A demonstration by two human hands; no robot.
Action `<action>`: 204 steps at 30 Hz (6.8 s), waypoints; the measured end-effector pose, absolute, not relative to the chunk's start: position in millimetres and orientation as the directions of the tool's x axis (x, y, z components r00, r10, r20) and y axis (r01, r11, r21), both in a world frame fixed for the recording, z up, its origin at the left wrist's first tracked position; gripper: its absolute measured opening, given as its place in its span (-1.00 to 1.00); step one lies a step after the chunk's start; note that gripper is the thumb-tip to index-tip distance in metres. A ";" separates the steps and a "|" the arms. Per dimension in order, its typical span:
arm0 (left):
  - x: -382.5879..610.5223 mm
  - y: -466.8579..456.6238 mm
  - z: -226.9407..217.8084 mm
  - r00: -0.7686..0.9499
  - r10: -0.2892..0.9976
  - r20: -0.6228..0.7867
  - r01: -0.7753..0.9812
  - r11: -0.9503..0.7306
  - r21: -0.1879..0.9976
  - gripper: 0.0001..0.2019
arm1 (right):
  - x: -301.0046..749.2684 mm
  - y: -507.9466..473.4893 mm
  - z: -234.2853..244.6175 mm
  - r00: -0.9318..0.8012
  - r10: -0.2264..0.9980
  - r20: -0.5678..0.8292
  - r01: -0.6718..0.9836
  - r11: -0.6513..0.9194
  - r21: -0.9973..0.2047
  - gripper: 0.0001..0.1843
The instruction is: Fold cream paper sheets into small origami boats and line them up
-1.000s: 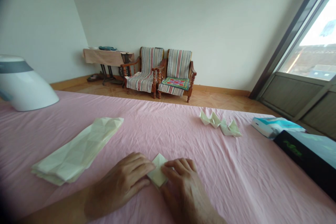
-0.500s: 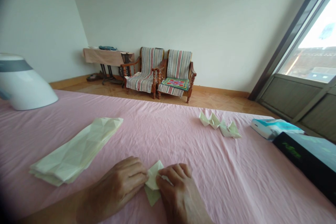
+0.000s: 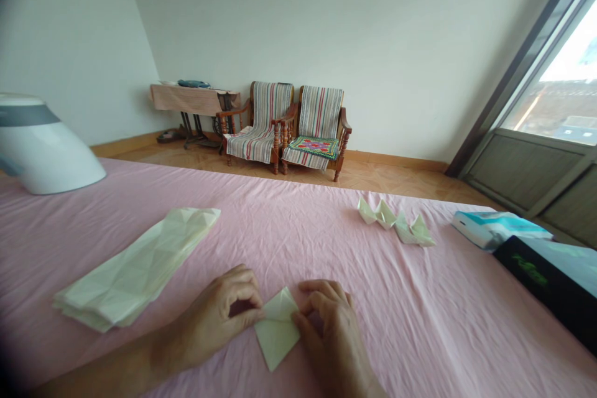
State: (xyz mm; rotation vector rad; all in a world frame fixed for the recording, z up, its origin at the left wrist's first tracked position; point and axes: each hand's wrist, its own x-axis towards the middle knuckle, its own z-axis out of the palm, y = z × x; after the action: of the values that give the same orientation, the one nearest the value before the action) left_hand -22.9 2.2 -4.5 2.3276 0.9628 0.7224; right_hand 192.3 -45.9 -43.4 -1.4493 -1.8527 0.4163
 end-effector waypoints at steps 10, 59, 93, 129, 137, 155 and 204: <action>-17.2 2.9 -3.7 0.565 0.792 0.233 0.561 -0.576 0.595 -0.80 | 184.5 -46.5 -40.1 -0.017 0.937 0.348 0.721 0.252 -0.645 -0.78; -15.3 4.1 1.6 0.604 0.788 0.118 0.555 -0.522 0.648 -0.79 | 182.8 -50.9 -34.6 -0.014 0.963 0.270 0.830 0.162 -0.533 -0.74; -9.5 -3.8 -1.4 0.525 0.843 0.116 0.668 -0.492 0.558 -0.83 | 180.1 -48.7 -30.8 -0.026 0.939 0.344 0.887 0.180 -0.426 -0.74; -15.3 1.8 5.4 0.708 0.694 0.134 0.464 -0.599 0.653 -0.80 | 177.9 -69.5 -38.3 -0.441 0.707 0.553 0.834 0.550 -0.037 -0.67; -16.3 1.5 3.8 0.716 0.682 0.148 0.453 -0.616 0.645 -0.83 | 175.0 -75.2 -44.4 -0.499 0.752 0.431 0.859 0.493 0.134 -0.68; -22.4 5.0 0.8 0.734 0.668 0.118 0.442 -0.603 0.664 -0.75 | 190.8 -79.4 -39.2 -0.428 0.710 0.559 0.900 0.392 0.191 -0.76; -31.0 -3.8 15.8 0.754 0.646 0.124 0.447 -0.641 0.624 -0.81 | 183.2 -75.8 -30.8 -0.318 0.726 0.610 0.905 0.423 -0.032 -0.71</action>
State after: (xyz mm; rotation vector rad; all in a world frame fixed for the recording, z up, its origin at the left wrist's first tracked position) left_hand -31.0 -3.8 15.8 2.3710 0.8178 0.4540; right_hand 183.2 -75.8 -30.8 -1.3740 -2.1339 -0.4297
